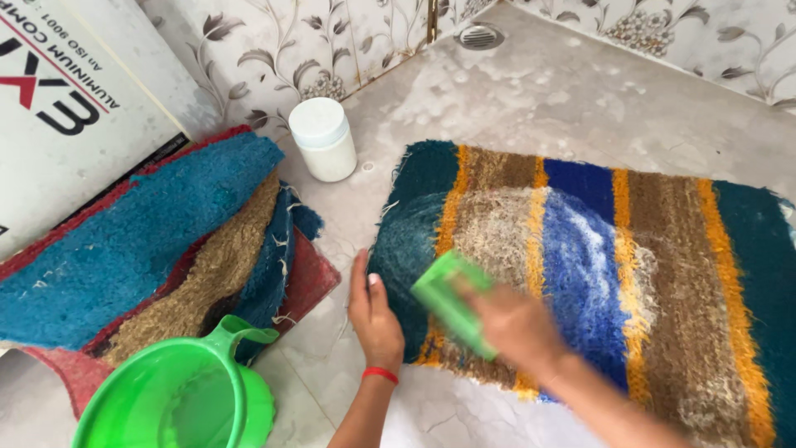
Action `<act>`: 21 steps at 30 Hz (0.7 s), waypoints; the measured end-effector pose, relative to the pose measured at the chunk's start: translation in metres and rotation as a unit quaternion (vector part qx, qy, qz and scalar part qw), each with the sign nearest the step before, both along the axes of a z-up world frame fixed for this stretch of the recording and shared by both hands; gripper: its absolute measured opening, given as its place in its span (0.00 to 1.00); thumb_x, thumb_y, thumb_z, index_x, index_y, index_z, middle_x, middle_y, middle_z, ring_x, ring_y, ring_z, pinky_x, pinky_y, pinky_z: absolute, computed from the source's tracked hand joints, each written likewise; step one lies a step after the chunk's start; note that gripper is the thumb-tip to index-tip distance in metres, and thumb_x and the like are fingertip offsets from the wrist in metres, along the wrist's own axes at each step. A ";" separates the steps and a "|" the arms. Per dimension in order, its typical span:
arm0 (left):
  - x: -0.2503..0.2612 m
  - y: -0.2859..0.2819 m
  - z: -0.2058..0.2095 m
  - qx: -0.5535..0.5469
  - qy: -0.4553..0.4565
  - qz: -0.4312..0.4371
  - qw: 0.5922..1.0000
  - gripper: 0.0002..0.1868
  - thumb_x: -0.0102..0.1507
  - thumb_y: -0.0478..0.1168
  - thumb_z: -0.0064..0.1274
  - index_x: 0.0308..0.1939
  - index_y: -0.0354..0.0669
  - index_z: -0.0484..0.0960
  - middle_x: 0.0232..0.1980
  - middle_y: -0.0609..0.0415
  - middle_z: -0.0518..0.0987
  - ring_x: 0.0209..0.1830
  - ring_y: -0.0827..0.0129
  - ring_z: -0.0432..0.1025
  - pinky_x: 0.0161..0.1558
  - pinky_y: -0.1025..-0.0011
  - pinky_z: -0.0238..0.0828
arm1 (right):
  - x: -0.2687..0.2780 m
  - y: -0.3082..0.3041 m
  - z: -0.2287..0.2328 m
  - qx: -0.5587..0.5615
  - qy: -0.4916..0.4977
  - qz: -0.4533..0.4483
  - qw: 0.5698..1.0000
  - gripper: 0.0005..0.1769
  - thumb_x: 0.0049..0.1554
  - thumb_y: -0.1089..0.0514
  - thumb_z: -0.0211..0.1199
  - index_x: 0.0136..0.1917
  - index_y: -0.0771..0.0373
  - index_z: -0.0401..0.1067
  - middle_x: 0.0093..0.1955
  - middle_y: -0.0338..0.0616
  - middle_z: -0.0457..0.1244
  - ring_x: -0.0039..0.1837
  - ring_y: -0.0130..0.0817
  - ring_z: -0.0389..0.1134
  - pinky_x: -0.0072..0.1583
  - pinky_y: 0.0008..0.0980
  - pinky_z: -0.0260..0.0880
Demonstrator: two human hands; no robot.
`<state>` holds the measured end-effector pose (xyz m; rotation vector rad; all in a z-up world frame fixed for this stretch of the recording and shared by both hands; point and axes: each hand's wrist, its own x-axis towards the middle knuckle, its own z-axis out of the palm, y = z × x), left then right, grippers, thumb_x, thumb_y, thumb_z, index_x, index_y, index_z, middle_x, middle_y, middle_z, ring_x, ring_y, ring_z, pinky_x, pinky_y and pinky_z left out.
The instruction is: The person scrubs a multi-colored striped rug with a green brush and soapy water while sitting on the floor, then uses a green pitcher to pour water and rinse the rug.
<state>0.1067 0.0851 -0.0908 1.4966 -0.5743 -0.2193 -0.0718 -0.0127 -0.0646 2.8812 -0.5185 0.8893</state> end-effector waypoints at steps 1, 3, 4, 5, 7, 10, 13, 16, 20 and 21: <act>0.001 0.000 0.000 0.007 -0.036 -0.007 0.999 0.23 0.70 0.40 0.40 0.67 0.33 0.73 0.71 0.41 0.73 0.73 0.54 0.66 0.72 0.63 0.55 | -0.006 -0.018 0.007 0.098 0.093 -0.109 0.985 0.32 0.58 0.59 0.58 0.77 0.52 0.63 0.41 0.50 0.70 0.35 0.38 0.72 0.34 0.38 0.73; 0.003 -0.003 -0.004 0.038 -0.105 -0.014 0.994 0.23 0.71 0.41 0.39 0.67 0.33 0.73 0.71 0.39 0.73 0.73 0.50 0.65 0.73 0.61 0.55 | 0.005 -0.050 0.015 0.178 0.106 -0.227 0.951 0.33 0.59 0.61 0.57 0.78 0.50 0.64 0.37 0.52 0.69 0.34 0.44 0.71 0.37 0.44 0.71; 0.002 -0.004 -0.006 0.055 -0.138 -0.019 0.989 0.23 0.72 0.41 0.38 0.67 0.33 0.73 0.71 0.39 0.73 0.73 0.49 0.65 0.73 0.60 0.55 | 0.018 -0.059 0.015 0.164 0.030 -0.237 0.957 0.34 0.54 0.63 0.62 0.74 0.53 0.67 0.35 0.55 0.69 0.36 0.50 0.71 0.40 0.50 0.72; -0.001 -0.005 -0.008 0.070 -0.142 -0.017 0.987 0.23 0.72 0.42 0.37 0.67 0.33 0.74 0.71 0.39 0.73 0.73 0.48 0.65 0.73 0.59 0.55 | 0.037 -0.061 0.012 0.150 0.008 -0.211 0.966 0.37 0.51 0.65 0.62 0.75 0.56 0.66 0.36 0.56 0.68 0.37 0.52 0.70 0.41 0.50 0.72; 0.000 -0.010 -0.009 0.100 -0.153 -0.012 0.983 0.23 0.73 0.43 0.36 0.66 0.34 0.75 0.70 0.39 0.74 0.73 0.47 0.65 0.74 0.58 0.55 | 0.068 -0.038 0.003 0.153 -0.050 -0.131 0.978 0.39 0.48 0.65 0.62 0.75 0.59 0.65 0.41 0.55 0.69 0.38 0.52 0.71 0.42 0.49 0.73; -0.002 -0.011 -0.012 0.178 -0.194 -0.043 0.964 0.26 0.74 0.46 0.31 0.70 0.36 0.71 0.72 0.42 0.71 0.76 0.50 0.62 0.78 0.57 0.46 | 0.051 0.003 -0.004 0.167 -0.023 -0.078 0.983 0.36 0.51 0.64 0.64 0.73 0.56 0.68 0.39 0.54 0.70 0.38 0.51 0.72 0.42 0.49 0.73; -0.006 -0.014 -0.014 0.295 -0.301 -0.077 0.904 0.30 0.72 0.48 0.29 0.74 0.39 0.65 0.77 0.47 0.64 0.80 0.57 0.54 0.77 0.53 0.37 | -0.014 0.015 -0.012 0.128 -0.011 -0.039 0.991 0.32 0.53 0.65 0.62 0.71 0.52 0.72 0.38 0.48 0.71 0.34 0.39 0.71 0.37 0.41 0.75; -0.015 -0.017 -0.013 0.391 -0.392 -0.085 0.828 0.33 0.70 0.53 0.31 0.76 0.41 0.58 0.81 0.49 0.55 0.81 0.59 0.46 0.76 0.52 0.32 | -0.088 -0.025 -0.011 0.009 0.098 -0.143 0.985 0.25 0.62 0.61 0.59 0.73 0.57 0.70 0.37 0.49 0.70 0.27 0.31 0.66 0.25 0.32 0.66; -0.019 -0.015 -0.010 0.405 -0.404 -0.082 0.816 0.34 0.70 0.53 0.30 0.78 0.40 0.56 0.82 0.49 0.53 0.82 0.58 0.45 0.76 0.52 0.33 | -0.119 -0.109 -0.001 0.073 0.074 -0.311 0.945 0.28 0.62 0.59 0.60 0.75 0.58 0.69 0.33 0.49 0.68 0.27 0.34 0.65 0.29 0.36 0.67; -0.021 -0.015 -0.010 0.404 -0.406 -0.081 0.816 0.35 0.70 0.53 0.31 0.77 0.39 0.55 0.82 0.48 0.53 0.81 0.57 0.45 0.76 0.52 0.33 | -0.114 -0.123 -0.002 0.096 0.052 -0.320 0.941 0.28 0.63 0.57 0.62 0.76 0.61 0.68 0.32 0.48 0.68 0.27 0.36 0.64 0.30 0.39 0.67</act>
